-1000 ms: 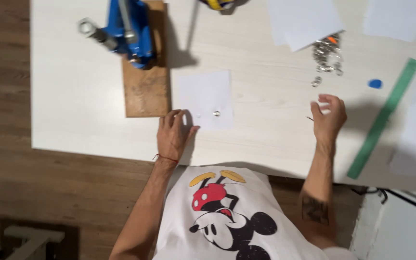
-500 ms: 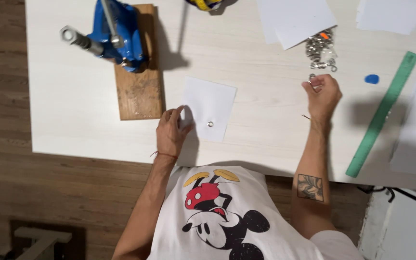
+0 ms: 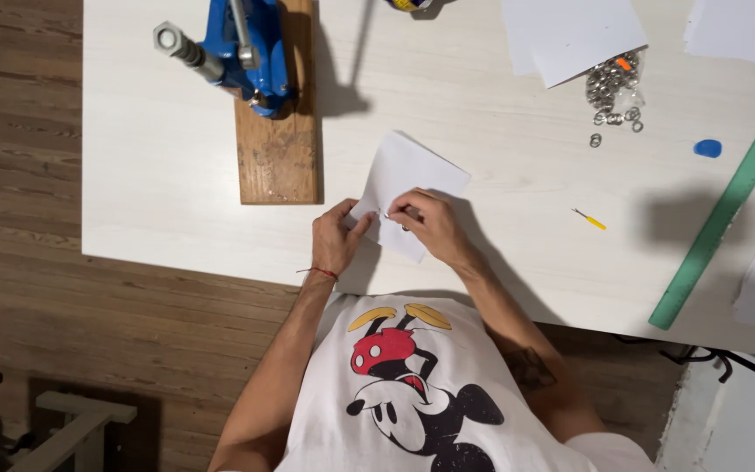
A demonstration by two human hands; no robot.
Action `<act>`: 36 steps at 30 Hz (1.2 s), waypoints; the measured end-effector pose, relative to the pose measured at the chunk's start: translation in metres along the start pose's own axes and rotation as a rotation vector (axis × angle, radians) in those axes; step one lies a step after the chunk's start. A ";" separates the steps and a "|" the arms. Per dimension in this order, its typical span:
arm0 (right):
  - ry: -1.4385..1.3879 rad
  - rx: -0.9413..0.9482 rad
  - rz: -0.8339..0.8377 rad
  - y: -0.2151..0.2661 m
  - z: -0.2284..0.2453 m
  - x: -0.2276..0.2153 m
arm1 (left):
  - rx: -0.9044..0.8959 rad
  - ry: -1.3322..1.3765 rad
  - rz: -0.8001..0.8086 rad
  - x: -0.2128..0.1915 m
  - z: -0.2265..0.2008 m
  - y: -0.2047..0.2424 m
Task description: Marking paper, folding it, and using a manual press to install metal eyelets.
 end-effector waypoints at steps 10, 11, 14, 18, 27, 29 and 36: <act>0.201 -0.019 0.104 -0.010 0.012 0.025 | -0.097 0.483 0.088 -0.004 -0.007 0.010; 0.201 -0.019 0.109 -0.010 0.011 0.026 | -0.100 0.484 0.085 -0.001 -0.002 0.008; 0.172 -0.026 0.112 -0.012 0.010 0.029 | -0.067 0.499 0.074 0.001 0.004 0.005; 0.237 0.051 0.124 -0.013 0.016 0.030 | -0.033 0.422 0.080 0.003 0.008 0.011; 0.365 -0.032 0.035 -0.002 -0.018 0.039 | 0.219 0.205 -0.129 0.000 -0.002 0.013; 0.426 -0.138 -0.045 -0.008 -0.019 0.030 | 0.339 0.155 -0.152 -0.021 -0.026 0.017; 0.765 -0.999 -0.042 -0.006 0.120 0.007 | 1.105 -0.299 -0.564 -0.102 -0.128 0.062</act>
Point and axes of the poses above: each hand's wrist, its own y-axis away from the middle knuckle, its own x-axis out of the palm, z = x × y, the point moved 3 cm from there along -y, towards the middle knuckle, and after that the axes turned 14 degrees about -y, right-handed, at the moved point
